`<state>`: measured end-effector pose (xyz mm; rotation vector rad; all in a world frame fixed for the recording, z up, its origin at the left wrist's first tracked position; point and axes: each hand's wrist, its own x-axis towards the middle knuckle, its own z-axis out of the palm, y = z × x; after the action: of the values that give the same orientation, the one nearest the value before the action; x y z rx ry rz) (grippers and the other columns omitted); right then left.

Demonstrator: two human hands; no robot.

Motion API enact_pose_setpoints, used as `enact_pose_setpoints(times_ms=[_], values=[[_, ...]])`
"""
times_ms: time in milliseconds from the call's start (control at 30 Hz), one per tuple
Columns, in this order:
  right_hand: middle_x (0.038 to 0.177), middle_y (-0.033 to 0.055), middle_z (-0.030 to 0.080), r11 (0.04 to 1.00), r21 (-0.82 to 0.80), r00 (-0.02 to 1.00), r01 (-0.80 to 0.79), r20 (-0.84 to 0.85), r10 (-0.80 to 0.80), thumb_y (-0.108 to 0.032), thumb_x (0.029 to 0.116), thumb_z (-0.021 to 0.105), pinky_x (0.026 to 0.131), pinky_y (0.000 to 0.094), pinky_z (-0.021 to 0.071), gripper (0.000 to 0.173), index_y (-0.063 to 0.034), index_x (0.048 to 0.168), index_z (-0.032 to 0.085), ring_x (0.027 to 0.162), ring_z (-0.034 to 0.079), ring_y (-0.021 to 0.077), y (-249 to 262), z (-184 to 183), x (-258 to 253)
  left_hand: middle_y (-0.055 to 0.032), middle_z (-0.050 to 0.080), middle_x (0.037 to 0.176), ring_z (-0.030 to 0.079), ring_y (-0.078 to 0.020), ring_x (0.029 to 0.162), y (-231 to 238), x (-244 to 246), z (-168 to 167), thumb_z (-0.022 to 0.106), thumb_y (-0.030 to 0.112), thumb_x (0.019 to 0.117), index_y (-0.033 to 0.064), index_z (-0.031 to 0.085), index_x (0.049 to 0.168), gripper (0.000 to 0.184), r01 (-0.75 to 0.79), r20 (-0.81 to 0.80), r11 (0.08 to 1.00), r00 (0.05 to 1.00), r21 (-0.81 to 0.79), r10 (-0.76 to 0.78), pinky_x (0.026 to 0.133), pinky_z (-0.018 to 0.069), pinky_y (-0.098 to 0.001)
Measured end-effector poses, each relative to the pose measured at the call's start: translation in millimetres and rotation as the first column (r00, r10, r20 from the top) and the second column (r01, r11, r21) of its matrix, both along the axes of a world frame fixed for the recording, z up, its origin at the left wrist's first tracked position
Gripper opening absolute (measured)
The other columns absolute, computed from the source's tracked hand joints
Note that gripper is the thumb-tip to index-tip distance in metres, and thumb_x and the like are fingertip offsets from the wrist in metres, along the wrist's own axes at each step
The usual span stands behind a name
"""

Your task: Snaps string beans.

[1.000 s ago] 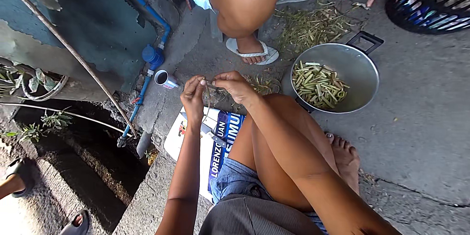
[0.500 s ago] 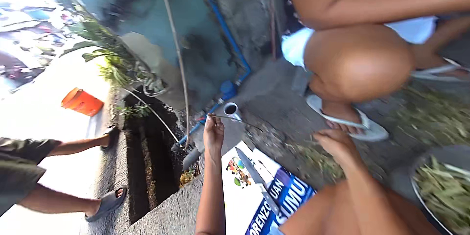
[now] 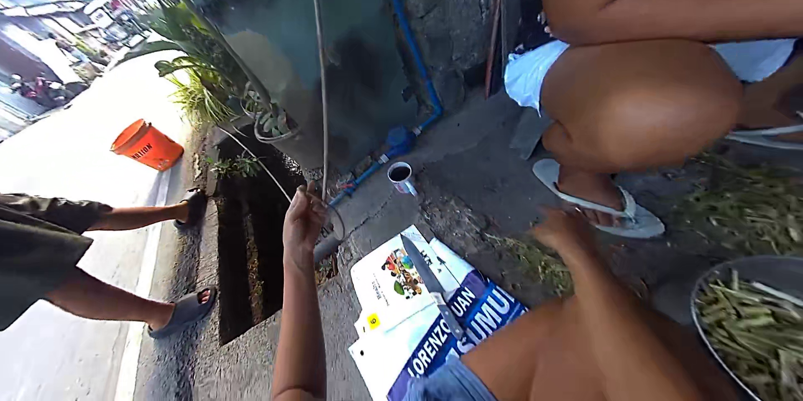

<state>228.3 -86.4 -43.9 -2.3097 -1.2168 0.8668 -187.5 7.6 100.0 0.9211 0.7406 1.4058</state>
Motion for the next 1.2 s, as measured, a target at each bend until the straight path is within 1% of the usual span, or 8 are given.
enact_pose_setpoints(times_ms=[67,167,333,467,733,867,1067,1200], values=[[0.137,0.0416,0.051,0.987,0.151,0.999,-0.047,0.004,0.047,-0.013,0.0916,0.073,0.112,0.0714,0.0305,0.048,0.0099,0.132,0.062,0.135,0.043,0.0574,-4,8,-9,-0.0066,0.074,0.107,0.067,-0.0058,0.071,-2,22,-13,0.043,0.013,0.1061,0.0111,0.064,0.108,0.021,0.180,-0.044,0.983,0.982,-0.029,-0.182,0.067,0.0566,-0.0196],[0.126,0.0363,0.059,0.941,0.337,0.999,-0.016,0.046,0.001,-0.010,0.0945,0.070,0.108,0.0692,0.0360,0.020,0.0071,0.104,0.074,0.123,0.053,0.0547,-8,20,-30,-0.0069,0.073,0.122,0.069,-0.0052,0.077,-1,55,-33,0.061,0.021,0.1016,0.0152,0.073,0.104,0.013,0.450,-0.059,0.891,0.889,-0.067,-0.453,0.070,0.0565,-0.0197],[0.138,0.0309,0.054,0.877,0.479,0.997,0.032,-0.082,0.009,-0.004,0.0931,0.067,0.106,0.0661,0.0400,0.030,-0.0004,0.122,0.073,0.125,0.052,0.0502,-13,19,-52,-0.0082,0.072,0.125,0.070,-0.0059,0.079,-4,105,-62,0.062,0.024,0.1016,0.0155,0.075,0.103,0.016,0.631,-0.043,0.759,0.764,-0.158,-0.644,0.070,0.0568,-0.0195],[0.129,0.0217,0.060,0.723,0.663,0.906,0.194,-0.403,0.127,-0.014,0.0968,0.070,0.089,0.0482,0.0526,0.024,-0.0014,0.116,0.075,0.110,0.060,0.0332,-20,25,-66,-0.0086,0.072,0.125,0.071,-0.0059,0.079,-7,132,-79,0.062,0.022,0.1021,0.0147,0.077,0.100,0.017,0.703,0.004,0.683,0.698,-0.201,-0.716,0.069,0.0569,-0.0193],[0.122,0.0109,0.067,0.787,0.537,0.575,0.303,-0.762,0.298,-0.011,0.0977,0.067,0.094,0.0379,0.0525,0.018,0.0006,0.109,0.074,0.108,0.062,0.0165,-24,24,-79,-0.0052,0.074,0.118,0.069,-0.0048,0.082,-17,162,-90,0.057,0.015,0.1026,0.0130,0.077,0.105,0.020,0.719,-0.126,0.659,0.649,-0.220,-0.751,0.073,0.0564,-0.0202],[0.098,0.0019,0.072,0.831,0.418,0.508,0.367,-0.839,0.197,-0.014,0.0983,0.068,0.069,0.0228,0.0453,0.014,-0.0023,0.100,0.075,0.076,0.054,0.0025,-21,21,-85,-0.0038,0.074,0.120,0.069,-0.0038,0.089,-23,170,-90,0.053,0.008,0.1031,0.0102,0.077,0.107,0.025,0.662,-0.313,0.723,0.656,-0.200,-0.687,0.074,0.0561,-0.0197],[0.083,0.0021,0.064,0.861,0.314,0.502,0.399,-0.861,0.081,-0.013,0.0974,0.068,0.059,0.0227,0.0393,0.012,-0.0030,0.096,0.073,0.064,0.047,0.0046,-18,13,-84,-0.0035,0.072,0.126,0.068,-0.0034,0.096,-28,173,-95,0.052,0.006,0.1042,0.0059,0.076,0.112,0.025,0.621,-0.487,0.766,0.624,-0.166,-0.611,0.075,0.0542,-0.0191],[0.091,0.0020,0.069,0.855,0.234,0.412,0.464,-0.911,0.025,-0.009,0.0975,0.068,0.070,0.0244,0.0455,0.010,-0.0014,0.099,0.074,0.077,0.055,0.0058,-12,23,-71,-0.0027,0.073,0.123,0.067,-0.0021,0.090,-24,171,-97,0.050,0.006,0.1048,0.0081,0.076,0.109,0.026,0.611,-0.443,0.775,0.656,-0.165,-0.611,0.073,0.0536,-0.0185]])
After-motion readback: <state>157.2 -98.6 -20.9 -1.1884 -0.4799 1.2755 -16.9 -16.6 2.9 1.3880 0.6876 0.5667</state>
